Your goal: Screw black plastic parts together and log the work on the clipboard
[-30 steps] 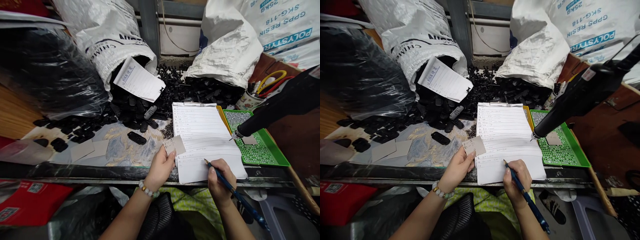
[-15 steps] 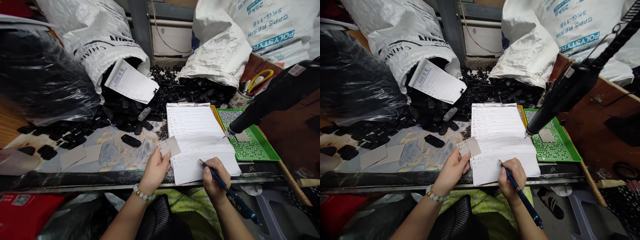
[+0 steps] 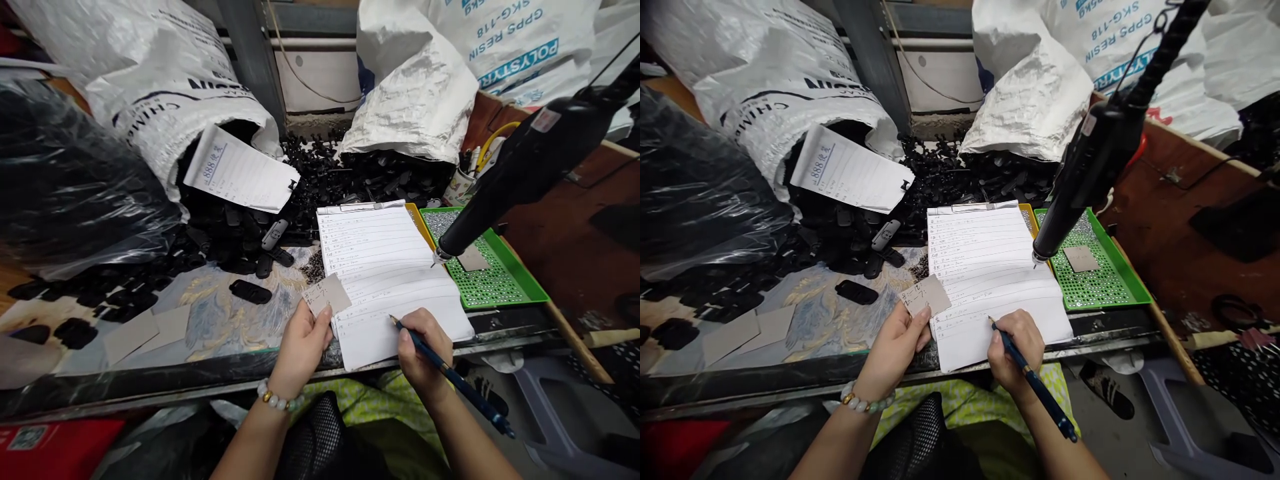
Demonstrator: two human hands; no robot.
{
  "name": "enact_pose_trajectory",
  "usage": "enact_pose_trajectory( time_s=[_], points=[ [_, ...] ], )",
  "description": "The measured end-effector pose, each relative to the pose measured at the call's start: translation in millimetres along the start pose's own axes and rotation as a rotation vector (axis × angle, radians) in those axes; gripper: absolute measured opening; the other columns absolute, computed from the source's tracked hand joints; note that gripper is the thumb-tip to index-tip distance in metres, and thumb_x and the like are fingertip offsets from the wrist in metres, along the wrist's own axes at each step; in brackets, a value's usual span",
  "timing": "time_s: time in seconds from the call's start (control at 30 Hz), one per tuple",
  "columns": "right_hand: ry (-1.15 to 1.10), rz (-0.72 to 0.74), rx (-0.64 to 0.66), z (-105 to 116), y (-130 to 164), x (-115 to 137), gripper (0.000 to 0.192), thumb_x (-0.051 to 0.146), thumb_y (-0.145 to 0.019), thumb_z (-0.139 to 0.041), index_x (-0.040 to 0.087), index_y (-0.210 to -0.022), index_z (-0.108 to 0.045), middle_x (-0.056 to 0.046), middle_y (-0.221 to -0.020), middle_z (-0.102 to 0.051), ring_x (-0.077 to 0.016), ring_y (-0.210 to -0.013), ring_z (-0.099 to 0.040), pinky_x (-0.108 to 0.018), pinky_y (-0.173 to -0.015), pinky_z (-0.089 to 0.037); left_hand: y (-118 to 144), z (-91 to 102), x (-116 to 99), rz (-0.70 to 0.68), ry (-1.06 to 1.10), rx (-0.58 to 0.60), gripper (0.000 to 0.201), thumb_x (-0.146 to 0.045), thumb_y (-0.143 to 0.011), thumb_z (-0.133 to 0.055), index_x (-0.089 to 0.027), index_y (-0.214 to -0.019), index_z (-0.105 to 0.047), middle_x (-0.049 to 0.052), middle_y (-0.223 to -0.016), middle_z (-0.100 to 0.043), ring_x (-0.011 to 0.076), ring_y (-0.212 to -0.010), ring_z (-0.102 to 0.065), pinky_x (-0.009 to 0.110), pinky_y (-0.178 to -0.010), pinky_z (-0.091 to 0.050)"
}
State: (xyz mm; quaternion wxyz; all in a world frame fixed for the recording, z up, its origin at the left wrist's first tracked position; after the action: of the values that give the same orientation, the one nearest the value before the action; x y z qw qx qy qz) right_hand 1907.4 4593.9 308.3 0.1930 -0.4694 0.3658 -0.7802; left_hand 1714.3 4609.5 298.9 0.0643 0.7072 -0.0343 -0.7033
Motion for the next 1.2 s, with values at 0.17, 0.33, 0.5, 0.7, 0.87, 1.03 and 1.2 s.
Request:
enact_pose_trajectory(
  time_s=[0.17,0.33,0.5,0.7,0.87,1.03,1.2],
  points=[
    [0.005,0.01,0.013,1,-1,0,0.012,0.01,-0.076,-0.047,0.018,-0.084,-0.051,0.0,-0.066,-0.049,-0.0133,-0.062,-0.046,-0.029,-0.057,-0.039,1,0.6,1,0.011,-0.024,0.0,0.026,-0.04,-0.088,-0.047,-0.018,-0.102,-0.043,-0.006,-0.067,-0.04,0.0039,-0.046,-0.032,0.019,-0.044,-0.027],
    [0.013,0.001,0.017,1,1,-1,0.01,0.012,-0.076,-0.047,0.018,-0.084,-0.051,-0.001,-0.066,-0.048,-0.0138,-0.061,-0.046,-0.03,-0.056,-0.039,1,0.3,-1,0.023,-0.009,-0.012,0.03,-0.042,-0.086,-0.05,-0.018,-0.102,-0.044,-0.007,-0.065,-0.04,0.0049,-0.045,-0.032,0.019,-0.043,-0.027],
    [0.031,0.001,0.031,1,0,0,0.011,0.012,-0.076,-0.047,0.019,-0.084,-0.05,-0.001,-0.066,-0.051,-0.0138,-0.062,-0.047,-0.03,-0.057,-0.041,1,-0.6,-2,0.012,-0.002,-0.014,0.029,-0.04,-0.086,-0.05,-0.018,-0.103,-0.044,-0.007,-0.064,-0.04,0.0046,-0.044,-0.031,0.019,-0.042,-0.026],
    [0.031,0.006,0.029,1,-1,1,0.011,0.012,-0.076,-0.047,0.018,-0.084,-0.05,-0.001,-0.066,-0.05,-0.0136,-0.062,-0.047,-0.03,-0.057,-0.04,1,-0.7,-3,0.008,0.007,-0.004,0.025,-0.038,-0.087,-0.049,-0.019,-0.101,-0.042,-0.006,-0.068,-0.042,0.0035,-0.045,-0.031,0.018,-0.043,-0.028],
    [0.028,0.004,0.028,1,1,-1,0.011,0.011,-0.076,-0.048,0.018,-0.085,-0.05,-0.001,-0.067,-0.05,-0.0135,-0.062,-0.047,-0.029,-0.057,-0.04,1,-2.1,-3,0.013,0.054,-0.036,0.025,-0.037,-0.086,-0.052,-0.022,-0.101,-0.039,-0.006,-0.072,-0.044,0.0049,-0.051,-0.035,0.016,-0.046,-0.031],
    [-0.002,0.007,0.007,1,3,-3,0.012,0.01,-0.076,-0.048,0.018,-0.085,-0.051,-0.001,-0.068,-0.05,-0.0137,-0.063,-0.046,-0.029,-0.057,-0.039,4,-0.3,-6,0.024,0.084,-0.107,0.031,-0.038,-0.085,-0.054,-0.023,-0.108,-0.04,-0.003,-0.082,-0.052,0.0071,-0.06,-0.044,0.016,-0.051,-0.036],
    [-0.009,0.014,-0.002,1,3,-3,0.012,0.01,-0.076,-0.048,0.017,-0.086,-0.051,-0.001,-0.067,-0.049,-0.0138,-0.062,-0.045,-0.029,-0.057,-0.038,-5,-0.9,-25,-0.059,-0.017,-0.139,0.043,-0.038,-0.083,-0.056,-0.026,-0.118,-0.033,-0.002,-0.084,-0.056,0.0119,-0.073,-0.056,0.023,-0.066,-0.046]
  ],
)
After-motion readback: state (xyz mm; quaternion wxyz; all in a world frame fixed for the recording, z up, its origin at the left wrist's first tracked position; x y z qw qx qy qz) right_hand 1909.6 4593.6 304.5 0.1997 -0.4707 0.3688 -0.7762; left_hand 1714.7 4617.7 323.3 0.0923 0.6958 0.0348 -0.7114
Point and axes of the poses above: each hand's wrist, its own y-axis away from the middle knuckle, its own z-axis out of the back of the hand, x = y × z, the point moved 3 cm from there along -y, towards the middle knuckle
